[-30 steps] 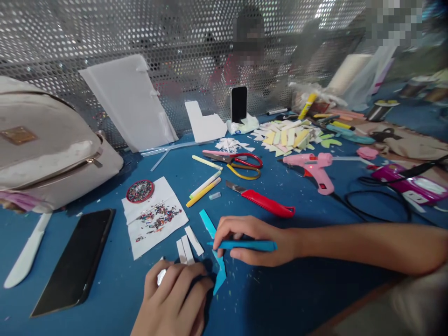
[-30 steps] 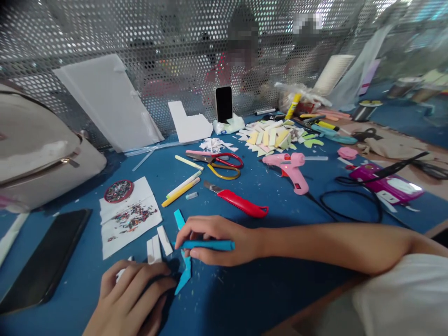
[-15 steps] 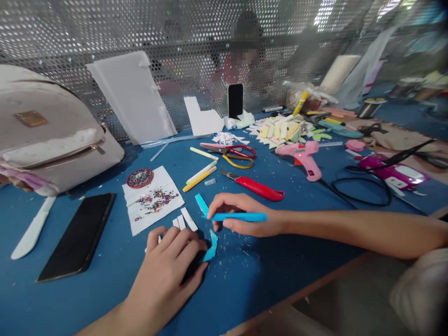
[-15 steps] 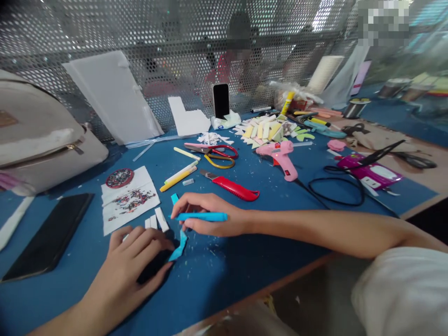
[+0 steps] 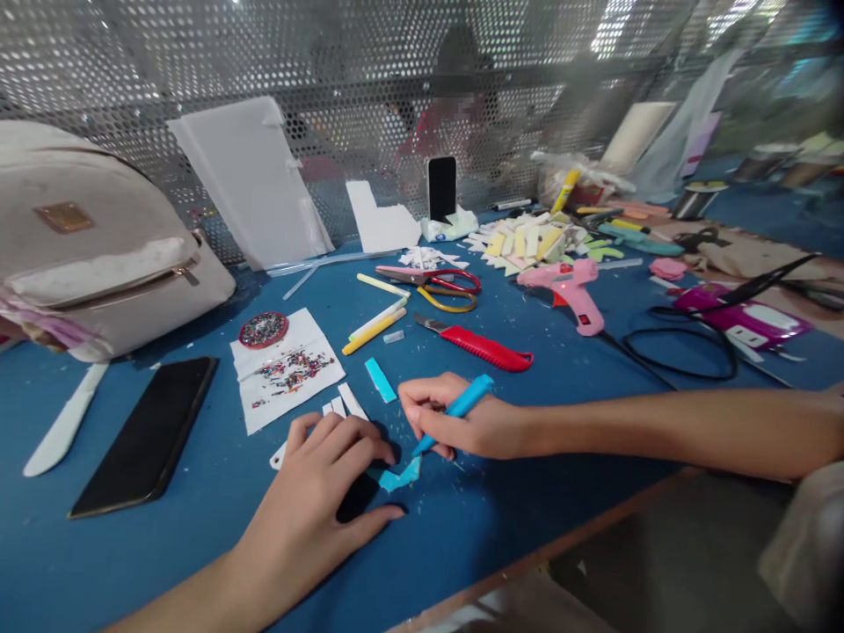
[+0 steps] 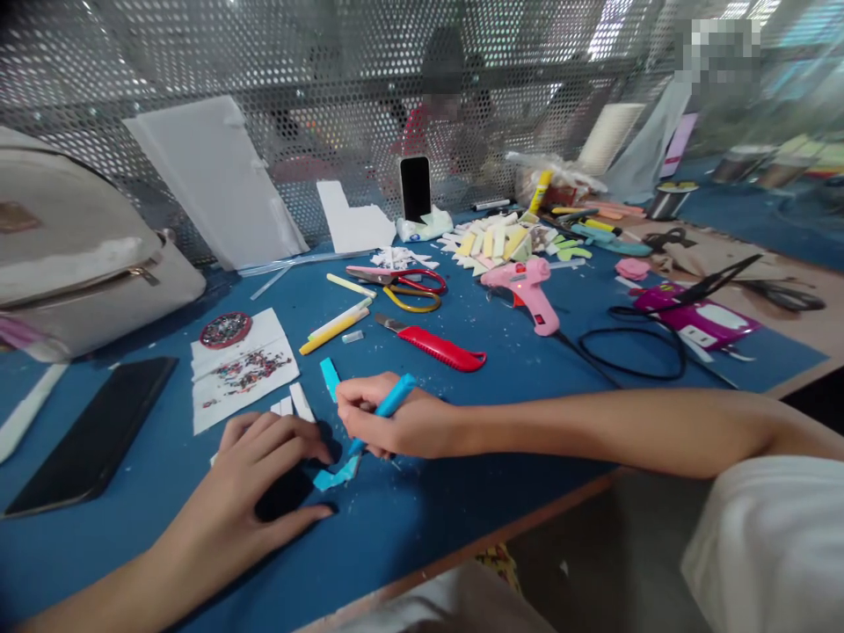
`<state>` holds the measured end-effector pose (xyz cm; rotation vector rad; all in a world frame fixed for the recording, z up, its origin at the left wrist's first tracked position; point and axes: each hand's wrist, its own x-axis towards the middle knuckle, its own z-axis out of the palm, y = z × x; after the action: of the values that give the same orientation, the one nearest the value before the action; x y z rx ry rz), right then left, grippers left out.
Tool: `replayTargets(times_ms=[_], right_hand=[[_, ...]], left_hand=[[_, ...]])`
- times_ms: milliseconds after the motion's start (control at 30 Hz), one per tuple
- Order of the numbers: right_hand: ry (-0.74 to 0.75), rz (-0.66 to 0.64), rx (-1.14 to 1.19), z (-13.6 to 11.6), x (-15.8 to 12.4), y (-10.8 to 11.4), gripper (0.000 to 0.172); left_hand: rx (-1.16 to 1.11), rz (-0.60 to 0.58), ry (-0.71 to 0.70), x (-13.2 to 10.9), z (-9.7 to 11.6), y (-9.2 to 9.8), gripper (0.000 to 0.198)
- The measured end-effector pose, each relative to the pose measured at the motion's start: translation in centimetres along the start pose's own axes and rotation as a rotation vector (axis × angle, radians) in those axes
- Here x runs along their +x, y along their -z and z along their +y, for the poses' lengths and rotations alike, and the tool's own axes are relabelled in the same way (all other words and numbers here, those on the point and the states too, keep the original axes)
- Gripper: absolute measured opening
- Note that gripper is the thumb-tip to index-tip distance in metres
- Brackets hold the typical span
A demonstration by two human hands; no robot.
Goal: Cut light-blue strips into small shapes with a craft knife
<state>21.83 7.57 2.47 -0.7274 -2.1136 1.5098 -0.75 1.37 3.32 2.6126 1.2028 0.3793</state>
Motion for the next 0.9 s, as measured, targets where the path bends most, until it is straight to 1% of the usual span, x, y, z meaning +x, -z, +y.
replayTargets(times_ms=[100,233,300,367,500,667,800,900], right_hand=[[-0.025,-0.013,-0.066,0.0,0.2,0.0,0.026],[0.050,-0.010,-0.197,-0.3,0.5,0.3,0.027],[0.087,-0.054,-0.202,-0.2,0.5,0.4,0.027],[0.100,-0.082,-0.196,-0.1,0.5,0.6,0.026],[0.068,-0.088,-0.186,0.1,0.3,0.7,0.021],[0.098,-0.116,-0.171,0.1,0.4,0.8,0.029],[0.060,-0.096,-0.173,0.0,0.4,0.8,0.027],[0.092,-0.132,-0.172,0.0,0.4,0.8,0.029]], left_hand=[[-0.028,0.011,0.003,0.6,0.0,-0.4,0.021],[-0.074,0.026,0.004,1.2,-0.1,-0.8,0.010],[-0.094,0.027,0.005,1.3,-0.3,-0.9,0.008],[-0.109,0.025,0.005,1.3,-0.5,-0.9,0.008],[-0.111,0.019,-0.006,1.3,-0.7,-0.7,0.011],[-0.118,0.035,-0.022,1.5,-0.8,-0.8,0.013],[-0.138,0.061,0.000,1.6,-0.7,-1.1,0.016],[-0.138,0.053,0.001,1.6,-0.7,-1.1,0.016]])
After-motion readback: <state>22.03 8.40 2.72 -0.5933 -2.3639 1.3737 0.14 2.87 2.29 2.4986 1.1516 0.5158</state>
